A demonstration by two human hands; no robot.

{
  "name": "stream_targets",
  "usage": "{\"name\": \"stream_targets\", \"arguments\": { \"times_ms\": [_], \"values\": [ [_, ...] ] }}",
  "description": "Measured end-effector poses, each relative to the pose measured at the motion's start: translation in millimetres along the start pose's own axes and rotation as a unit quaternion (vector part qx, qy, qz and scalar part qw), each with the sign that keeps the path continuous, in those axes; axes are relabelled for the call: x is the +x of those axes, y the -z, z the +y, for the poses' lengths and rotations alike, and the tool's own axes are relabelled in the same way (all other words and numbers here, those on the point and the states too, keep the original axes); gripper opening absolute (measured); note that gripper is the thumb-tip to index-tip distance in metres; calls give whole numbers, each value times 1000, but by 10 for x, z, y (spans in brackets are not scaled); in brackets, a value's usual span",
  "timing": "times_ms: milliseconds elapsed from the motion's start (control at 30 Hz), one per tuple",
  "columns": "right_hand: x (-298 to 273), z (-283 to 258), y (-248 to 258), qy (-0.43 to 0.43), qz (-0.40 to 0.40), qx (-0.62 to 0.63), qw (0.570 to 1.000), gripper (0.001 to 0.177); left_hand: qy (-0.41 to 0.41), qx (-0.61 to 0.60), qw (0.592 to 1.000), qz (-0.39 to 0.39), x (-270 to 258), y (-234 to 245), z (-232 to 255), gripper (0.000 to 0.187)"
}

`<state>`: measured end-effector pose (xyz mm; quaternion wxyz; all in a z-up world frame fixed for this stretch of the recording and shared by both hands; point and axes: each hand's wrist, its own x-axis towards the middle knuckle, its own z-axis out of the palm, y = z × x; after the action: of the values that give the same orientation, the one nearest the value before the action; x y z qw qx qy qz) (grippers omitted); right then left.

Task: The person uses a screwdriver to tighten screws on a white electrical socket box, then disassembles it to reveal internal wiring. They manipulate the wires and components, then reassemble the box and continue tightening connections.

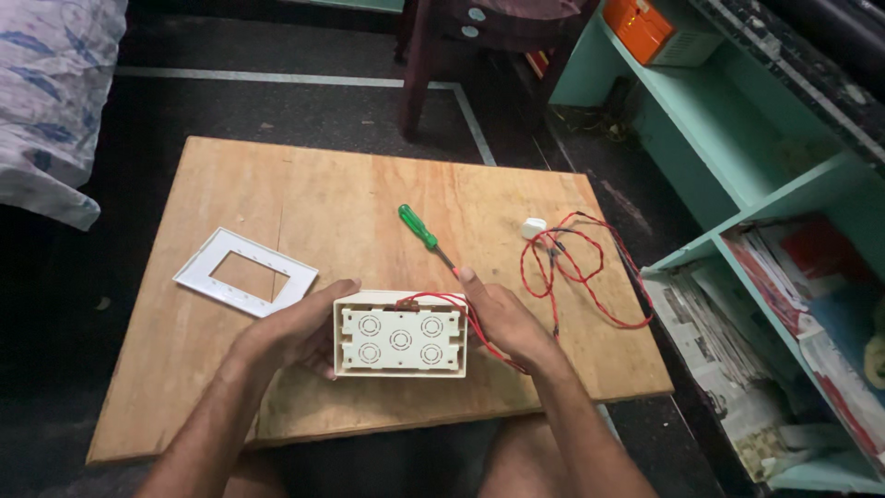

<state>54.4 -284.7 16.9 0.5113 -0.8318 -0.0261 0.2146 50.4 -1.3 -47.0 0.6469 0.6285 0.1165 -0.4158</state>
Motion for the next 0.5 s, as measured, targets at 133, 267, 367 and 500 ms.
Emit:
{"name": "stream_targets", "arguments": {
  "times_ms": [133,267,367,500],
  "values": [
    [-5,3,0,-7,14,-44,999,80,1,-6,1000,-4,23,17,-26,76],
    [-13,11,4,-20,-3,-8,1000,78,0,-1,1000,3,49,8,-39,76],
    [-9,-3,-3,-4,11,-34,999,78,5,13,1000,1,47,9,-27,79],
    [-20,-6,-8,-6,12,-41,999,77,8,18,1000,10,56,-1,-51,79]
  ]
}}
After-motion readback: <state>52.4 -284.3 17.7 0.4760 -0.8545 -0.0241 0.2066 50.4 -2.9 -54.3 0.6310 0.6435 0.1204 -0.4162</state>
